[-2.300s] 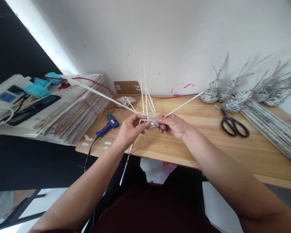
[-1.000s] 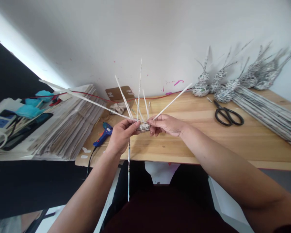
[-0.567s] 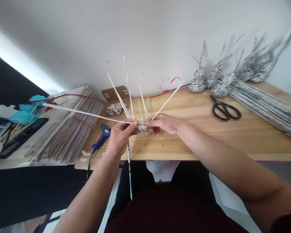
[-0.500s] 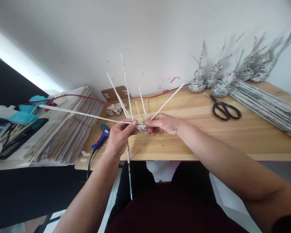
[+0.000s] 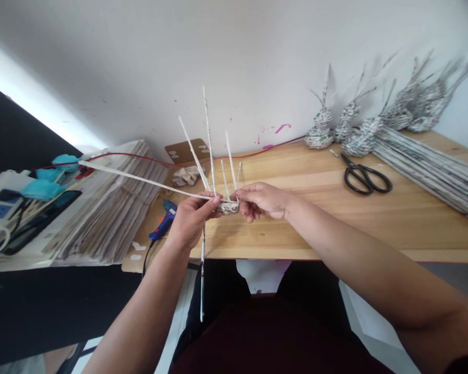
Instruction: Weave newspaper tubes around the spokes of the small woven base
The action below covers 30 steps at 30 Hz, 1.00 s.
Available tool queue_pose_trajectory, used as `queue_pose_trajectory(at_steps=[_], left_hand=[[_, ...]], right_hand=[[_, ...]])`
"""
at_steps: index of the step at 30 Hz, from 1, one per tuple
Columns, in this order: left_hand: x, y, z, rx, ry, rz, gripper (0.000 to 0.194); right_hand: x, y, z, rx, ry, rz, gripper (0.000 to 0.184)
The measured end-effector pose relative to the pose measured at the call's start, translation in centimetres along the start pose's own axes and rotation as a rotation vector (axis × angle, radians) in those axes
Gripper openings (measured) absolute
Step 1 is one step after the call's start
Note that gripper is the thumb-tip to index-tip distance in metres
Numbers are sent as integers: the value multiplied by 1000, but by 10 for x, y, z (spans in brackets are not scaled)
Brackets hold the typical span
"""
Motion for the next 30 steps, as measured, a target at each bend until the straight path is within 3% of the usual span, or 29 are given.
queue_pose_trajectory(at_steps=[6, 15, 23, 30], left_hand=[[5, 0, 2, 6, -24, -6, 35], [9, -1, 5, 7, -31, -19, 35], [-1, -3, 2, -13, 1, 24, 33], [-5, 0, 2, -72, -3, 33, 38]], right_hand=[[-1, -1, 1, -47, -22, 39, 27], [-2, -2, 0, -88, -5, 55, 18], [-3, -6, 4, -114, -23, 26, 15], [-2, -7, 7, -171, 16, 142, 18]])
Point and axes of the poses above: each hand's wrist, its own z-axis away from the middle knuckle, its own x-axis out of the palm, y = z × x, the point moved 2 cm from there along -z, towards the middle knuckle, and after that the axes turned 12 degrees about x, right-handed, at the moved point
